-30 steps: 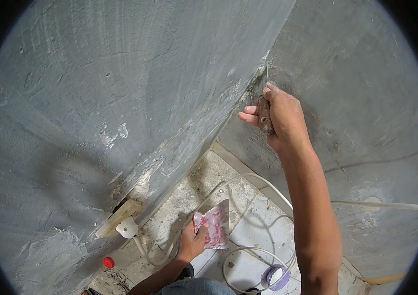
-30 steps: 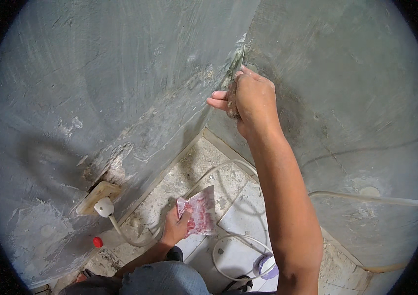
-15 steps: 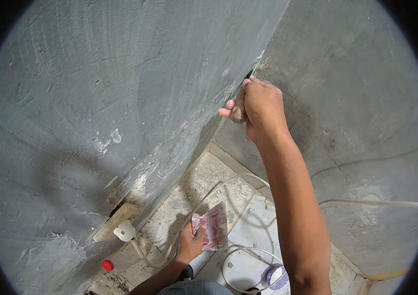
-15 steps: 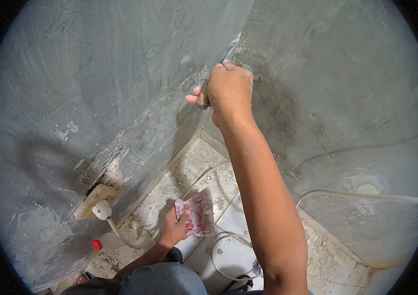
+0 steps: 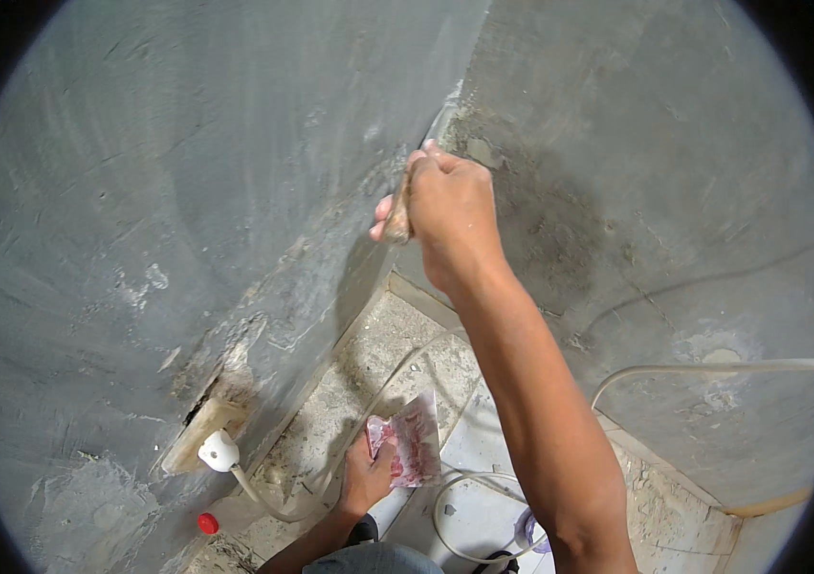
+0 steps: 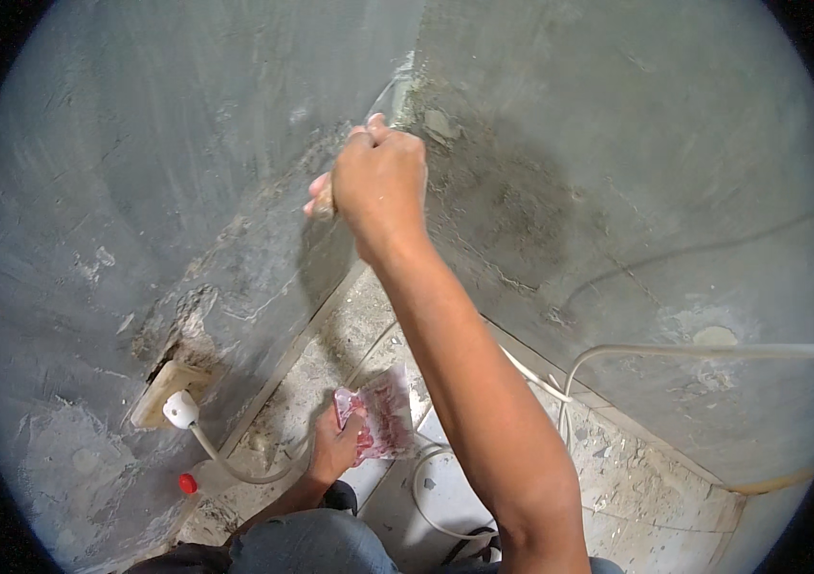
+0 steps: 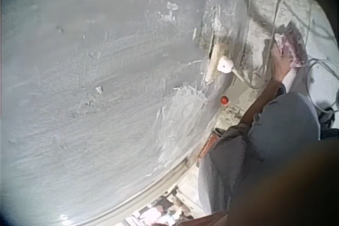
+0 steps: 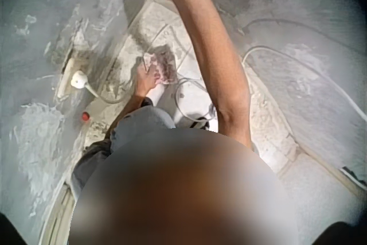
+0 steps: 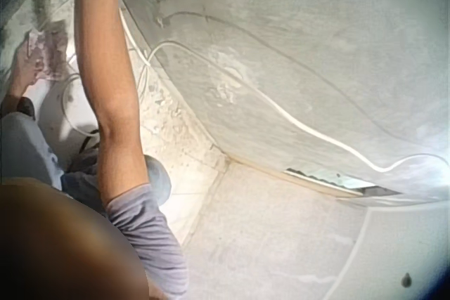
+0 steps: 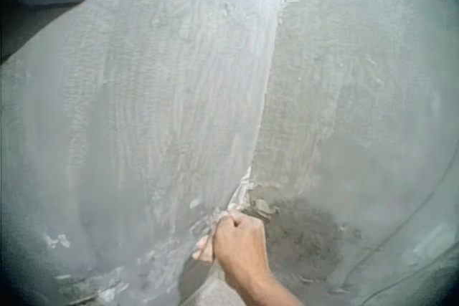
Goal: Repairing a damaged wall by scraping and sanding.
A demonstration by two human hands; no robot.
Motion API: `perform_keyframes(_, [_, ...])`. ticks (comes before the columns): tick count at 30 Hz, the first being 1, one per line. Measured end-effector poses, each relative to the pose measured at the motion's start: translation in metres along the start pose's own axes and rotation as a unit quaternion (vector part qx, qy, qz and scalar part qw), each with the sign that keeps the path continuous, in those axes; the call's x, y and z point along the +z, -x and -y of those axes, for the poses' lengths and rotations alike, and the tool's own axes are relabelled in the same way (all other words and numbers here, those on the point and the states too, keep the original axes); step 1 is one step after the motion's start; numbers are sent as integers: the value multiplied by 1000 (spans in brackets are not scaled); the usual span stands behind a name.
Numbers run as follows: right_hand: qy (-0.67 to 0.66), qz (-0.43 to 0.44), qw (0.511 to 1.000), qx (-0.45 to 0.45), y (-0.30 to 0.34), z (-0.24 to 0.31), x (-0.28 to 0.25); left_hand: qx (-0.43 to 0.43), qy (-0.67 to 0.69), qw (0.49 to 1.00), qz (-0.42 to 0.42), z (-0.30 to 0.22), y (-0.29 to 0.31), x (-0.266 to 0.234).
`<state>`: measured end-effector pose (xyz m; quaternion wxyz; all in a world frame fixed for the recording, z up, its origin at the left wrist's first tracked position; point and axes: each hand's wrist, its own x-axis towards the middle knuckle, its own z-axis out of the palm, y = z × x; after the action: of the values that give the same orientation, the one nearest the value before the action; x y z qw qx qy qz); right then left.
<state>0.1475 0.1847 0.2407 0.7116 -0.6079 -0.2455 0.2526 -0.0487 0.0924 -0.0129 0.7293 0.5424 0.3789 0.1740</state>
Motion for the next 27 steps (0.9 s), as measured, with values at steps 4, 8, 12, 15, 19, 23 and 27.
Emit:
perform_keyframes(4, [3,5,1000,14,23,-2,-13,18,-18,1000,16,3,0,2])
perform_keyframes(8, [-9,-6,1000,24,20,4,-30,6,19,1000,-9,7,0,-1])
perform_keyframes(12, [6,-13,1000,23,-1,8,-39,6,-2,1000,-19,8,-1,-5])
perform_keyframes(15, [0,5,1000,22,-11,5,-41,15,-26,999,-27,8,-2,-8])
perform_keyframes(19, [-16,-10,1000,-9,-16,-1,-35,19,-46,999,-15,11,-2,-9])
perform_keyframes(23, [-24,-10,1000,-4,-9,-4,-21,-1,-25,1000,-15,15,-3,-8])
perform_keyframes(27, [-17,13,1000,0,13,-6,-16,-3,-14,1000,-15,14,-3,-7])
